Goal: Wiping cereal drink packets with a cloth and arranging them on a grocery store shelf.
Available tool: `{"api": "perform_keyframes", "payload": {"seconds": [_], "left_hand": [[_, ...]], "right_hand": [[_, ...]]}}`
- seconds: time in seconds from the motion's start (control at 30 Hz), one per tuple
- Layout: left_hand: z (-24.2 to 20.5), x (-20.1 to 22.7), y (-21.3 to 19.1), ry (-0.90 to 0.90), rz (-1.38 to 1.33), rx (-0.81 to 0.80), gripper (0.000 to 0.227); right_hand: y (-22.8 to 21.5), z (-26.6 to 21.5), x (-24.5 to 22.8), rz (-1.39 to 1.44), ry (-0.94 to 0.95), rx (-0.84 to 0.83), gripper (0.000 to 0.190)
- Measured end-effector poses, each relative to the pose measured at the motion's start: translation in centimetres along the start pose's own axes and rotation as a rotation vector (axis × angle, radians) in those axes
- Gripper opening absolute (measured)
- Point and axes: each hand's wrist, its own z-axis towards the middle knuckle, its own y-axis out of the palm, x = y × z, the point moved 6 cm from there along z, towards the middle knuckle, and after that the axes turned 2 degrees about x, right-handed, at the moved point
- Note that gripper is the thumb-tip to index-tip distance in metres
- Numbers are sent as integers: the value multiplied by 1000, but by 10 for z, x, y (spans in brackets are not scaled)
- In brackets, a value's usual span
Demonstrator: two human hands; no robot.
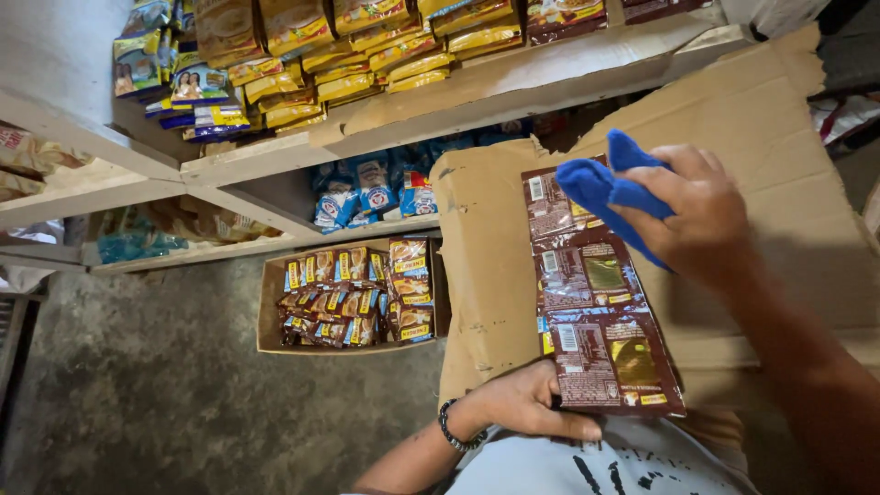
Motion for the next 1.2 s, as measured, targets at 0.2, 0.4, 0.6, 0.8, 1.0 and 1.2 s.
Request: {"api": "perform_keyframes", "payload": {"seconds": [0.2, 0.4, 0.6, 0.8, 1.0, 1.2], "left_hand": [[-1, 25, -8, 220, 91, 100, 32], [-12, 1, -53, 165, -246, 384, 53], [60, 65, -100, 197, -754, 529, 44], [123, 17, -152, 227, -986, 412, 31], [132, -19, -157, 194, -1106, 447, 25], [116, 19, -120, 202, -1240, 306, 49]], "right_hand": [[19, 15, -15, 179, -111, -121, 31], [85, -34, 9, 356, 39, -816, 28], [125, -122, 146, 955, 905, -806, 39], [7, -34, 117, 718, 1012, -21, 32], [-10, -13, 99, 740, 538, 217, 19], [12, 22, 15, 172, 8, 29, 33]]}}
